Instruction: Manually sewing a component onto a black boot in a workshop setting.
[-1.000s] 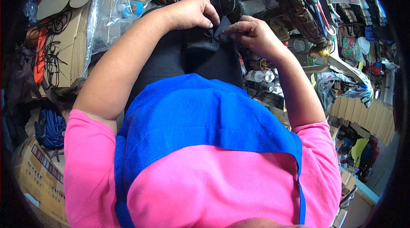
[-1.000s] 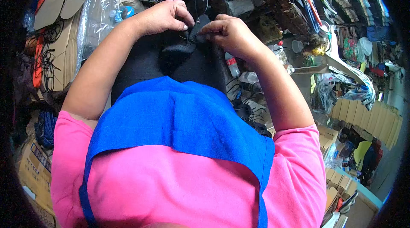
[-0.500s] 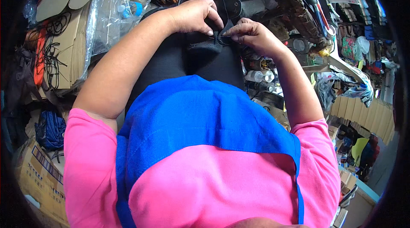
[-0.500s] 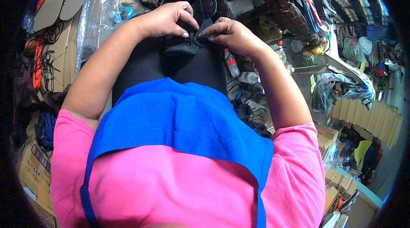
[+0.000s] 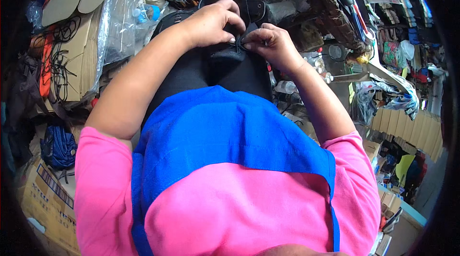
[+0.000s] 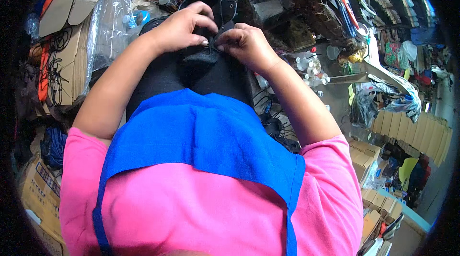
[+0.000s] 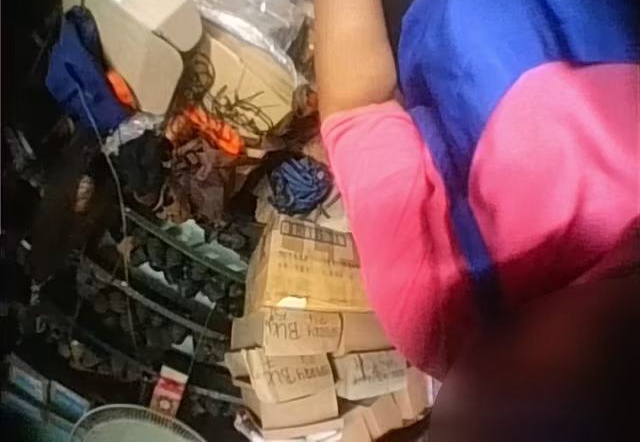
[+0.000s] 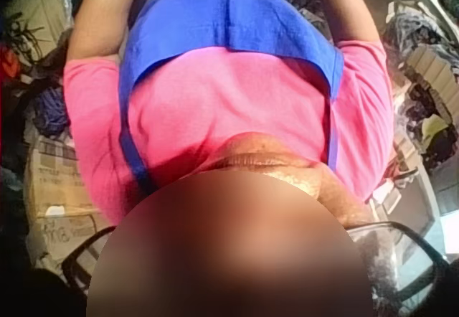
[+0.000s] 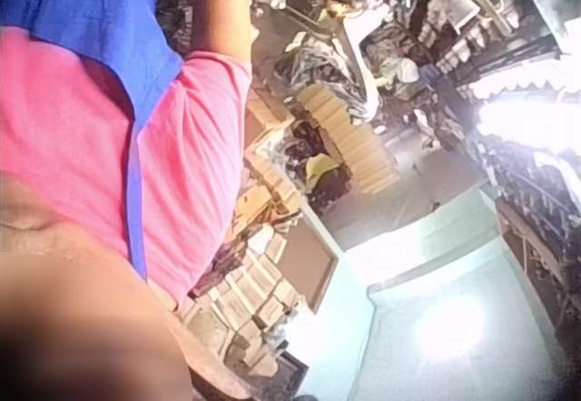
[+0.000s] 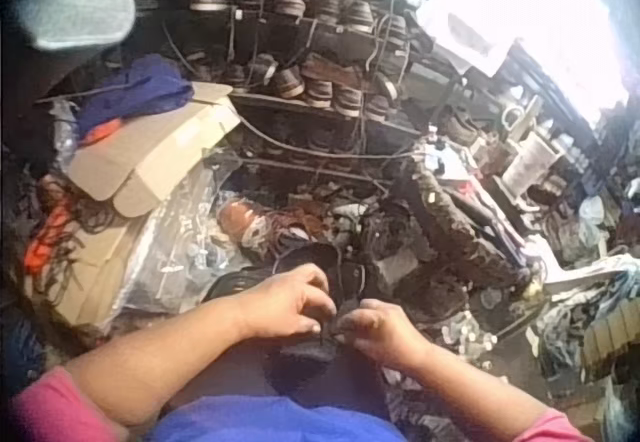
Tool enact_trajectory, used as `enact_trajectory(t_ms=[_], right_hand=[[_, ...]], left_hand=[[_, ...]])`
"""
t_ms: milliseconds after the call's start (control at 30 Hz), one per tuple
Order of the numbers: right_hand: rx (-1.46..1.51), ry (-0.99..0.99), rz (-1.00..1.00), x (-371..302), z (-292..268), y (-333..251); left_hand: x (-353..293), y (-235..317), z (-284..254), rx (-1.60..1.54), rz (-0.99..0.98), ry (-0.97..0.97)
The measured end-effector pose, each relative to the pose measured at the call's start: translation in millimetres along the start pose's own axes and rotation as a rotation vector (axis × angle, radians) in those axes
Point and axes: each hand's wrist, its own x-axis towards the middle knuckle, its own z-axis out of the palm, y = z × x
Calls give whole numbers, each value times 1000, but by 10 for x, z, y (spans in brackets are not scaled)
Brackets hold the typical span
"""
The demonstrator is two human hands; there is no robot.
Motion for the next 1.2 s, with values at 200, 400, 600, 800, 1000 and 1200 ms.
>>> enact_trajectory(t_ms=[200,400,600,800,1000,1200], right_hand=[[-150,72,-163,-207,-20,27],[-395,115,-127,-337,219,-188],[-599,123,-51,-416,325,-186],[-482,114,-47,-403,277,-166],[-238,134,-72,-365,175,-13],[150,-161,142,-155,-129,17]], left_hand=[[-754,-214,-799,103,-157,451],[-2007,-549,-1451,-76,-569,648],[-1092,326,-300,56,-269,489],[-706,304,195,461,0,492],[-608,290,265,432,-11,500],[-536,214,223,242,-32,409]])
